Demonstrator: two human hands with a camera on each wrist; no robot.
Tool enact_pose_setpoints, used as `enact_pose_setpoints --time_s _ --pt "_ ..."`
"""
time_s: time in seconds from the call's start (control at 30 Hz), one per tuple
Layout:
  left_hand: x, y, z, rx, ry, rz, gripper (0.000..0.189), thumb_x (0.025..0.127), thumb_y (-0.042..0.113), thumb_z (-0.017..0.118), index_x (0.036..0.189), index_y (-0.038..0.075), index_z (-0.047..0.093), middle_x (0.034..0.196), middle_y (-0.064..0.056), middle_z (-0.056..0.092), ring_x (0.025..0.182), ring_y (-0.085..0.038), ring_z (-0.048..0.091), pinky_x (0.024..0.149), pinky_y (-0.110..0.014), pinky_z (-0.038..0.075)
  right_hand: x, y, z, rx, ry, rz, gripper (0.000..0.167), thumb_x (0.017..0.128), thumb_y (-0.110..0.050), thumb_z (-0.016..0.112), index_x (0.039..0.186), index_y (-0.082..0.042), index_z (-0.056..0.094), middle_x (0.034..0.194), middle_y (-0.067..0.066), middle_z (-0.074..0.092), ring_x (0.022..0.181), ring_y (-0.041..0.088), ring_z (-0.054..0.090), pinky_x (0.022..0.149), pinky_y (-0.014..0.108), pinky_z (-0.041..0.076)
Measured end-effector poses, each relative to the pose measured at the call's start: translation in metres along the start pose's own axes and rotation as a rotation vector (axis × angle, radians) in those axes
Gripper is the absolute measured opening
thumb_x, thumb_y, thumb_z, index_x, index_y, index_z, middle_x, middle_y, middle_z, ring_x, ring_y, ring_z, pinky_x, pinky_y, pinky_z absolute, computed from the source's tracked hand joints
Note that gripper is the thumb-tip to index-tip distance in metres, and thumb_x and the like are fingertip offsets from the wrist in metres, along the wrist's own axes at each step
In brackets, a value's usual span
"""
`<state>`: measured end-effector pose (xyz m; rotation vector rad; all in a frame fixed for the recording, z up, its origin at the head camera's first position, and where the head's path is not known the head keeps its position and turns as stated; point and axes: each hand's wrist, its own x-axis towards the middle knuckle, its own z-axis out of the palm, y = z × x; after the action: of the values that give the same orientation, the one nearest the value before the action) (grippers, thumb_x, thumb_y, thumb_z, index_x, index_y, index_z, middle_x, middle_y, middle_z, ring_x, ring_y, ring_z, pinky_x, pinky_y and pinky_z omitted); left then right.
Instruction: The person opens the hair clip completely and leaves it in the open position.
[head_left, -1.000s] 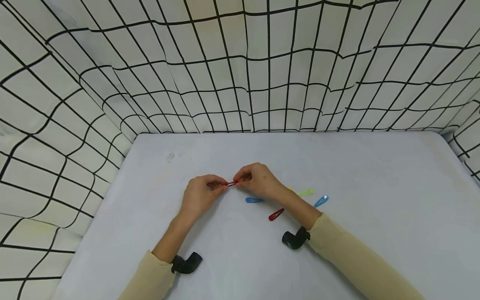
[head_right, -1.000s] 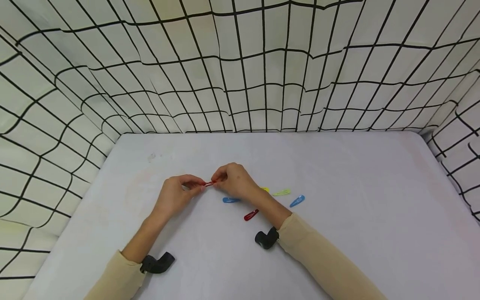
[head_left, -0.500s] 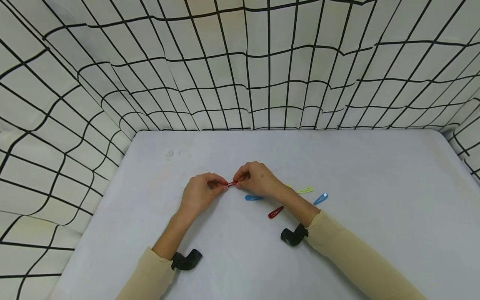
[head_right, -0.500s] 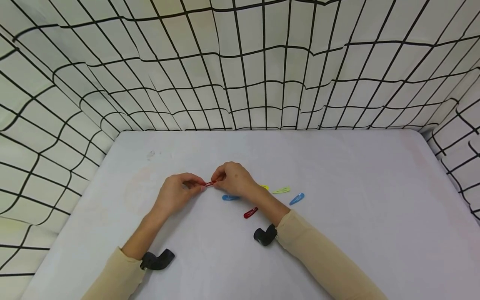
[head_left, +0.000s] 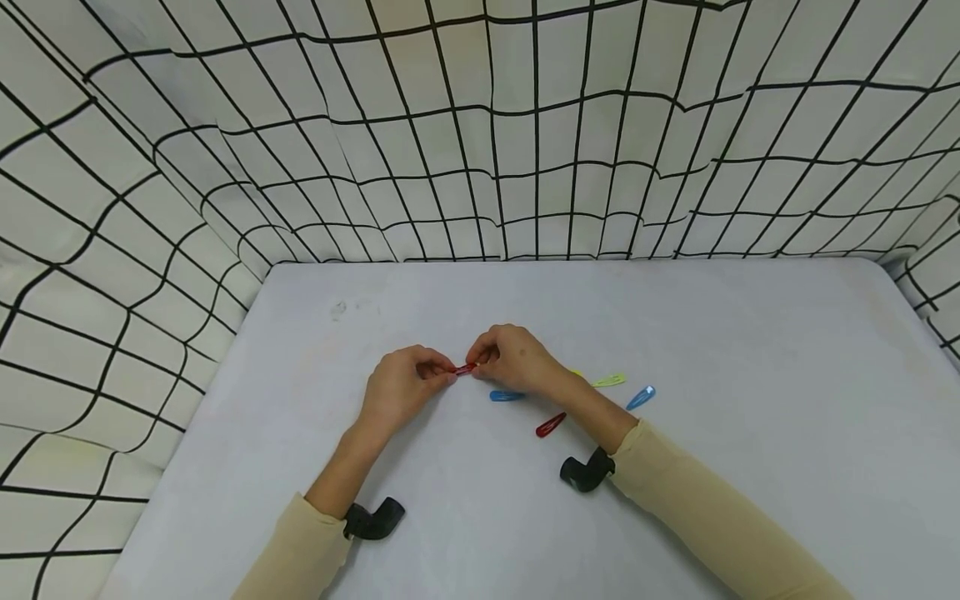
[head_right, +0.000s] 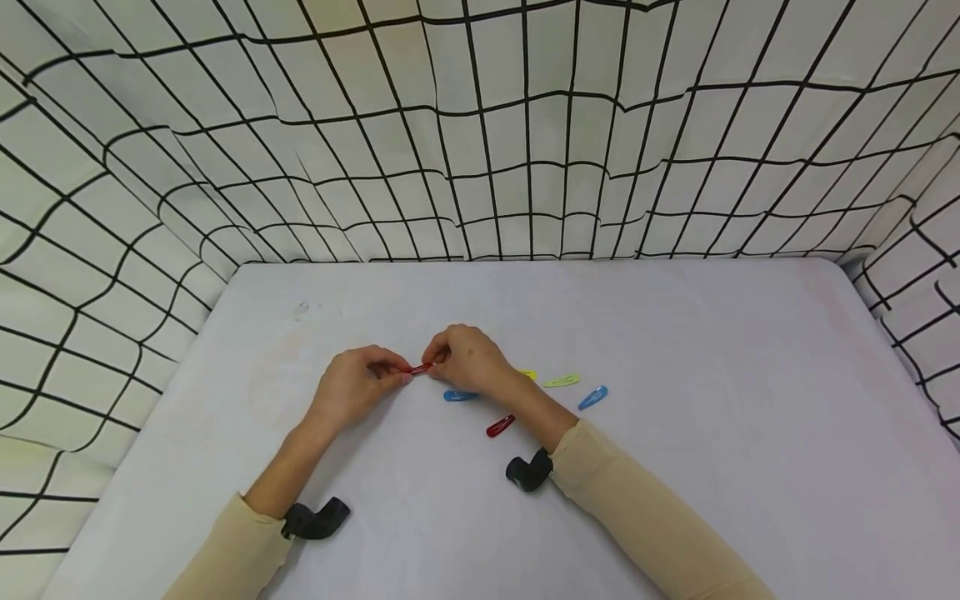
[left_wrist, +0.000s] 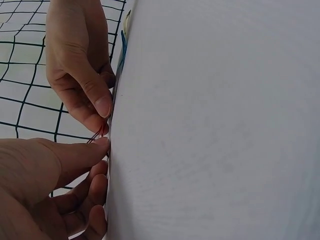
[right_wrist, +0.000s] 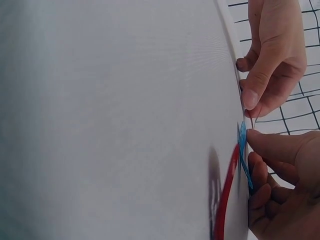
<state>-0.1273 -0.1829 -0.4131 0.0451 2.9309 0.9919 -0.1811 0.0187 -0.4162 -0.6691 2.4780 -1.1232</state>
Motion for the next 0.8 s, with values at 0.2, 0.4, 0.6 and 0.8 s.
enact_pose_setpoints --time_s 0.2,0.4,0.6,0.8 --pt "0.0007 -0.0002 0.0005 0.006 -0.001 -0.002 0.009 0.089 0.018 0.083 0.098 0.015 0.081 0.085 -0.002 0.075 0.078 -0.015 0.066 0.068 -0.028 0.049 -0.0006 -0.0009 0.0005 -0.004 0.004 0.009 0.012 0.092 -0.011 0.079 0.104 -0.011 0.08 0.098 0.003 0.072 0.084 0.013 0.06 0.074 0.021 0.047" --pt "0.0006 0.0012 0.0005 0.014 -0.005 -0.002 0.01 0.089 0.018 0.084 0.098 0.015 0.081 0.085 -0.002 0.074 0.078 -0.015 0.065 0.068 -0.028 0.048 -0.0009 -0.0018 -0.0008 -0.013 -0.003 0.019 0.014 0.091 -0.012 0.08 0.105 -0.012 0.08 0.1 0.002 0.072 0.088 0.014 0.06 0.077 0.023 0.047" --pt "-0.0001 0.0017 -0.001 0.004 -0.013 -0.016 0.013 0.089 0.018 0.082 0.102 0.016 0.08 0.086 -0.003 0.073 0.078 -0.015 0.064 0.068 -0.028 0.047 -0.0024 -0.0018 -0.0044 0.0 -0.034 -0.008 0.02 0.091 -0.011 0.08 0.11 -0.011 0.077 0.104 0.003 0.071 0.096 0.016 0.06 0.085 0.026 0.05" --pt "-0.0026 0.0019 -0.002 -0.016 0.021 0.001 0.015 0.088 0.016 0.083 0.103 0.016 0.08 0.089 -0.004 0.073 0.081 -0.017 0.065 0.069 -0.029 0.047 -0.0055 -0.0036 -0.0092 0.006 -0.029 -0.024 0.02 0.092 -0.013 0.078 0.112 -0.01 0.076 0.105 0.003 0.071 0.096 0.016 0.061 0.088 0.027 0.052"
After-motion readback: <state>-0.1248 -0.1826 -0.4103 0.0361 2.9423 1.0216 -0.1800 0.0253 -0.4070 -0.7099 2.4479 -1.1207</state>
